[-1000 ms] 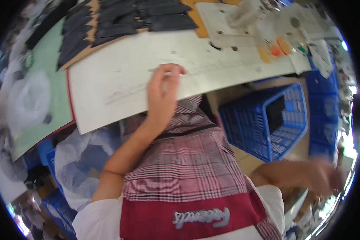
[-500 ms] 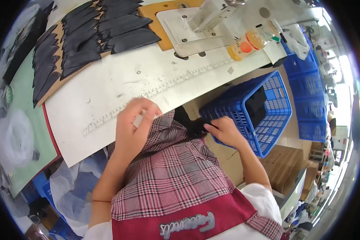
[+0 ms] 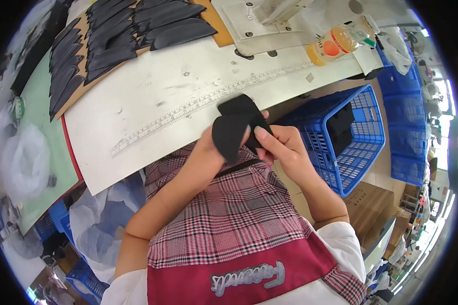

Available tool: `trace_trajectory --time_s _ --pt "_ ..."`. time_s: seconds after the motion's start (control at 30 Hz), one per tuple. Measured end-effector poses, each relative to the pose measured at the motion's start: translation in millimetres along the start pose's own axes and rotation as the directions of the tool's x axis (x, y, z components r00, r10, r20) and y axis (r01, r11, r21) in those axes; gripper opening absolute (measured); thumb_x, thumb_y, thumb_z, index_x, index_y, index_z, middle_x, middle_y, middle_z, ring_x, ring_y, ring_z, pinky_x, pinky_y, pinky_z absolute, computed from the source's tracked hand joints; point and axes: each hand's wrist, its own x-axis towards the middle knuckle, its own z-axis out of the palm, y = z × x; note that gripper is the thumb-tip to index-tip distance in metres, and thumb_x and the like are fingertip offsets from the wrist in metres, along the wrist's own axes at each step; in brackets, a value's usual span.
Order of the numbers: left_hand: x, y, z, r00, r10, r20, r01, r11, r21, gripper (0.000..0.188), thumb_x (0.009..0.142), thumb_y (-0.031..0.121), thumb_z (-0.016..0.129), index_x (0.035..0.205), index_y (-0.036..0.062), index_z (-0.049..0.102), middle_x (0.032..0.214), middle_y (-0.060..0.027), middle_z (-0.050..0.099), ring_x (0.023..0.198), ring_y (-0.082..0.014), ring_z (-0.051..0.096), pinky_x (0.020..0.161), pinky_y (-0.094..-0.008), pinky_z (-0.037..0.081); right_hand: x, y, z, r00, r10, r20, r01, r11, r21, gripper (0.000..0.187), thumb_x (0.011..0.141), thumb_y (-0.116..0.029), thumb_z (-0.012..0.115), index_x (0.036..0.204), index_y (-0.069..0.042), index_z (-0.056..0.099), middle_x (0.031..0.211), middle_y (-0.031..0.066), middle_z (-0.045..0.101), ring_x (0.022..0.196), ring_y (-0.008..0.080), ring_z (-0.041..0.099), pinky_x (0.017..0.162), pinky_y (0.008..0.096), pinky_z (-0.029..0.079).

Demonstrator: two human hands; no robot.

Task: The person applies liquid adhesive from a plastic bottle to the edges of black semi-circular fabric pieces. They pick up each piece, apply the liquid along the curved edge, and place it back on a stack. The person also handles a plastic bag containing additional pieces.

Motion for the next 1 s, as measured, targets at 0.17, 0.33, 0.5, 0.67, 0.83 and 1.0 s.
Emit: trace_trajectory --time_s 0.17,0.33,0.5,0.67,0.83,1.0 --pt "-3 14 -11 0.973 0.009 -0.229 -0.043 0.988 -0.146 0.04 0.1 0.028 0.039 0.125 -0.0029 0.043 0.115 -0.0194 0.06 0.105 -0.0238 0.06 0.091 -0.0355 0.048 12 25 22 0.993 0.015 0.116 -0.012 0.999 -0.032 0.031 0.09 -0.027 0.061 0.076 0.001 0.062 0.059 -0.0006 0.055 0.054 0.0059 0.048 0.051 0.0222 0.039" --pt "-11 32 -16 0.96 0.117 -0.254 -0.108 0.993 0.052 0.036 0.099 0.024 0.044 0.122 -0.0028 0.045 0.098 -0.0167 0.066 0.086 -0.0184 0.065 0.075 -0.0275 0.053 32 7 16 0.936 -0.351 0.023 0.349 0.917 -0.194 0.046 0.08 -0.015 0.071 0.12 -0.001 0.053 0.086 0.0029 0.06 0.065 0.0062 0.052 0.06 0.0215 0.044" --pt "-25 61 -33 0.982 -0.122 -0.142 0.144 0.976 0.163 0.035 0.095 0.015 0.051 0.126 -0.0009 0.047 0.089 -0.013 0.067 0.069 -0.0128 0.064 0.062 -0.0222 0.051 62 -30 14 0.923 -0.35 0.16 0.352 0.936 0.013 0.042 0.079 -0.009 0.072 0.116 -0.001 0.054 0.096 0.0039 0.059 0.069 0.0051 0.053 0.063 0.0197 0.043" --pt "-39 71 -60 0.964 -0.168 -0.206 0.209 0.958 0.196 0.024 0.089 0.013 0.06 0.108 -0.0003 0.053 0.084 -0.0095 0.067 0.062 -0.0096 0.062 0.057 -0.0204 0.049 87 -31 30 0.937 -0.293 0.191 0.318 0.941 -0.116 0.017 0.08 -0.003 0.068 0.093 0.0 0.057 0.082 -0.0007 0.059 0.071 0.0042 0.053 0.065 0.0196 0.043" --pt "-58 80 -96 0.951 -0.018 -0.31 0.146 0.906 0.397 0.026 0.086 0.012 0.064 0.106 -0.0012 0.055 0.08 -0.0064 0.064 0.059 -0.009 0.06 0.056 -0.0223 0.047 106 -16 50 0.954 -0.276 0.117 0.289 0.951 -0.114 0.012 0.081 0.0 0.065 0.09 -0.001 0.057 0.083 0.0001 0.056 0.076 0.0059 0.053 0.069 0.0205 0.043" --pt "-98 111 -137 0.737 0.41 -0.537 0.106 0.715 0.691 0.023 0.085 0.013 0.063 0.105 0.0022 0.058 0.085 -0.0033 0.065 0.072 -0.0086 0.06 0.062 -0.024 0.048 119 -4 58 0.932 -0.363 -0.002 0.348 0.896 -0.277 0.013 0.082 -0.001 0.064 0.09 -0.002 0.055 0.079 -0.0027 0.052 0.07 0.004 0.046 0.064 0.0183 0.038"
